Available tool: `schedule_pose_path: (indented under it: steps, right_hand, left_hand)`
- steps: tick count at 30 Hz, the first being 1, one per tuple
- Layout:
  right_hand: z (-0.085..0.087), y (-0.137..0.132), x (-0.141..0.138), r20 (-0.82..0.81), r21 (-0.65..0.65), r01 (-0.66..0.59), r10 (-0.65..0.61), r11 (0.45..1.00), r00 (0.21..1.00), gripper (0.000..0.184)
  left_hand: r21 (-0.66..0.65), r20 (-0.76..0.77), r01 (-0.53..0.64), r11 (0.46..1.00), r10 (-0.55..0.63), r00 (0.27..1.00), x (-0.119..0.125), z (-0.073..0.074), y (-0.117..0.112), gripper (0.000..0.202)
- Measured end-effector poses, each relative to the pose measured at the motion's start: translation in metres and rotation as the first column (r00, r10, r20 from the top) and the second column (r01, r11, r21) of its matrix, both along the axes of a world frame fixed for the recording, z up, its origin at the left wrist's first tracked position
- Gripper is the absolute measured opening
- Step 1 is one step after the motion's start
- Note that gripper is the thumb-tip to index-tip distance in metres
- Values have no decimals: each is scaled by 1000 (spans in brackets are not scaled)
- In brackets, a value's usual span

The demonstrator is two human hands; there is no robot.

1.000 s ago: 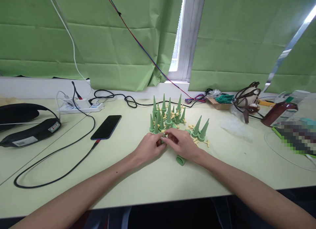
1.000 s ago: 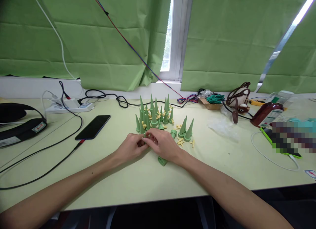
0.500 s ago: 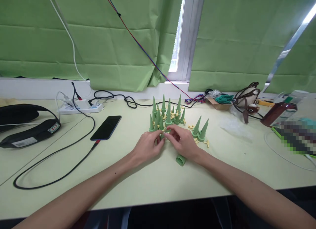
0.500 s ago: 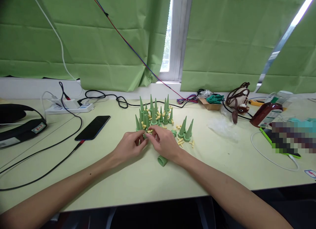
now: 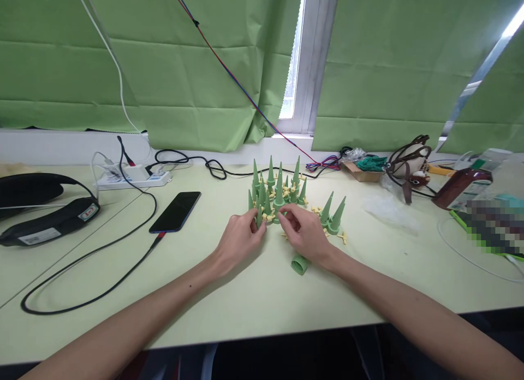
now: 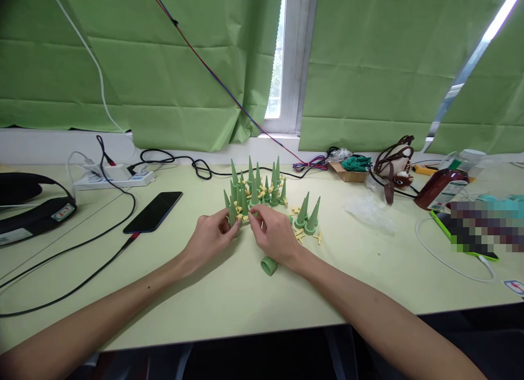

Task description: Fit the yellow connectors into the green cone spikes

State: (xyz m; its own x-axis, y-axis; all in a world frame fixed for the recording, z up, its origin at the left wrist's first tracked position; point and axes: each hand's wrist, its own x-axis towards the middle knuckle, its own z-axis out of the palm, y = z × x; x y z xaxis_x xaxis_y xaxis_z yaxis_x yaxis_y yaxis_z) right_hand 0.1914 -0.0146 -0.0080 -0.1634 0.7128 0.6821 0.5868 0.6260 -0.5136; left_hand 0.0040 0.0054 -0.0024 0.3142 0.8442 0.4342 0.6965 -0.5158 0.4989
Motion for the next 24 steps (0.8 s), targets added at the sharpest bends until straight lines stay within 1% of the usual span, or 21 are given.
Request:
schedule_pose_path:
  steps: [4,9,16,24]
  right_hand:
    - [-1,0,0,7,-10,-2,2,1000,1000,14]
    - [-1,0,1,10,-10,-8,8,1000,1000,13]
    - [0,0,0,14,-23,-7,7,1000,1000,16]
    - [1,-1,0,9,-20,-8,8,1000,1000,18]
  left_hand:
    - [-2,7,19,1000,-19,1000,0,-1,1,27]
    - [-35,-5,32,999,-33,999,0,1,2,22]
    - [-4,71,38,999,-37,997,1,0,1,12]
    - [-79,114,53,996,-44,992,-1,-2,0,17]
